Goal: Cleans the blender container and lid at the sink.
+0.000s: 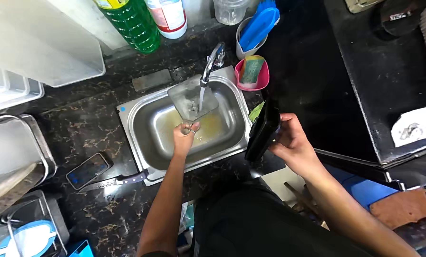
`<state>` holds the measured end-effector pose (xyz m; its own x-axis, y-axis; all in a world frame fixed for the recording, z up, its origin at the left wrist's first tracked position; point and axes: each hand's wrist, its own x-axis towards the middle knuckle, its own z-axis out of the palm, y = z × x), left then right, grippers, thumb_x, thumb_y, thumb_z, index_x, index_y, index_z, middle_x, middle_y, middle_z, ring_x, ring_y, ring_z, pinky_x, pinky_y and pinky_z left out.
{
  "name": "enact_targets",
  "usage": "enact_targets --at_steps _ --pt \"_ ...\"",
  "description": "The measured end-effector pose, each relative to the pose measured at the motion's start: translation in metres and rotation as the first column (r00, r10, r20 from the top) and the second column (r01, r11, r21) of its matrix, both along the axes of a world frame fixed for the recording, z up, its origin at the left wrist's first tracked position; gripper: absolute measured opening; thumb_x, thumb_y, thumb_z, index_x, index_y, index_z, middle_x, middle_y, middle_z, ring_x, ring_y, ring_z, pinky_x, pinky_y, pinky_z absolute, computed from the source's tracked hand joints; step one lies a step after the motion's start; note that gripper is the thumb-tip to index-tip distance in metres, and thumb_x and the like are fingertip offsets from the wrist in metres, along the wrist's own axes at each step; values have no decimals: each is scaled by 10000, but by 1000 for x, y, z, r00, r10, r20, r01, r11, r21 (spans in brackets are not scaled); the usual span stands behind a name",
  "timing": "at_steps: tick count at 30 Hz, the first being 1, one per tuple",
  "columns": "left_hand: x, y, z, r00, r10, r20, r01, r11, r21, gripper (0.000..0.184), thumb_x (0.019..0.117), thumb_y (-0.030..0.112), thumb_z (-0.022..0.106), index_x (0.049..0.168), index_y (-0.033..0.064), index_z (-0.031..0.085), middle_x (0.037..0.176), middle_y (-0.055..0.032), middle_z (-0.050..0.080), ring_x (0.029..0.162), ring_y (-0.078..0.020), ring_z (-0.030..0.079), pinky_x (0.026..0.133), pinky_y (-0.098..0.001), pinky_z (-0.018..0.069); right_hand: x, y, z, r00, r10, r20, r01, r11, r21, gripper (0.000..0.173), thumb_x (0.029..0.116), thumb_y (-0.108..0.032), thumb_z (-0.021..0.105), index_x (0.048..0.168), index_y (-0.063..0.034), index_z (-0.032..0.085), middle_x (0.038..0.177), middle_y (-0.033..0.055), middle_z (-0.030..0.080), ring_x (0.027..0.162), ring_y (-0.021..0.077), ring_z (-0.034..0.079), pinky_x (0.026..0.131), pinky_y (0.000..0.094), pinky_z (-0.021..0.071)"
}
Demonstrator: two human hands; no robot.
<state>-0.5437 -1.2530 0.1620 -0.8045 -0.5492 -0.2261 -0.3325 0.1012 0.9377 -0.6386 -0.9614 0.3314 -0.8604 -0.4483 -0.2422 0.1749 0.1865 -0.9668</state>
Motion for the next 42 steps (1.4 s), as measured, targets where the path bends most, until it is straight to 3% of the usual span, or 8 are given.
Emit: enact_targets --at_steps 7,16,23,27,31,34,37,42 --pt "-10 -18 76 930 -231 286 260 964 -65 295 966 322 703 899 44 631 712 -56 608 609 -149 576 597 -370 511 -7 2 -11 1000 24 -10 -25 1000 -18 596 764 -69 737 1293 -150 475 1161 42 637 992 191 671 832 376 601" --pt "-101 12 149 243 -296 924 816 577 -30 550 1016 484 543 1041 -51 669 1048 -290 667 1026 -461 658 840 -690 503 -30 -21 -77 990 98 106 -111 985 128 647 790 -52 773 1375 -89 501 1265 154 608 960 265 677 754 450 597" --pt "-127 20 179 -42 -162 986 803 582 130 376 972 354 603 947 -6 707 922 -195 672 837 -336 639 754 -582 488 -23 -48 -68 955 -180 -237 102 946 -308 651 806 -51 715 1367 -76 386 1200 46 560 1016 116 612 841 304 553" --pt "-123 24 196 -24 -106 994 778 622 85 401 950 379 638 1001 -9 722 996 -213 698 904 -356 669 819 -604 504 -7 -75 -143 999 -44 -28 49 981 188 721 782 -169 840 1394 -34 484 1239 253 597 1053 365 639 842 550 556" --pt "-106 13 218 36 -93 995 703 710 41 415 951 414 632 999 11 716 912 -180 679 801 -309 641 747 -544 511 -5 -84 -129 996 90 21 -91 921 378 712 772 -241 847 1381 -93 510 1294 251 557 1138 408 596 898 606 522" --pt "-48 -19 232 316 -246 916 680 732 -38 563 969 552 595 935 -6 664 743 -160 618 631 -287 616 615 -510 538 -6 -74 -100 977 206 -56 -168 904 392 778 723 -243 888 1394 -129 510 1199 191 646 1056 382 651 863 626 545" --pt "56 -41 232 688 -314 654 442 896 -34 836 962 768 358 1044 6 692 857 -147 686 781 -279 667 753 -517 565 3 -71 -46 899 318 -300 -226 925 304 665 700 -265 893 1309 -169 643 1251 88 652 1239 327 544 1031 610 442" --pt "133 -24 178 934 -125 336 140 990 -21 848 1009 707 109 803 89 653 728 -15 624 738 -147 607 723 -389 517 39 -117 15 615 483 -624 -377 875 306 572 719 -338 857 1250 -176 718 1246 43 676 1282 261 544 1087 481 452"
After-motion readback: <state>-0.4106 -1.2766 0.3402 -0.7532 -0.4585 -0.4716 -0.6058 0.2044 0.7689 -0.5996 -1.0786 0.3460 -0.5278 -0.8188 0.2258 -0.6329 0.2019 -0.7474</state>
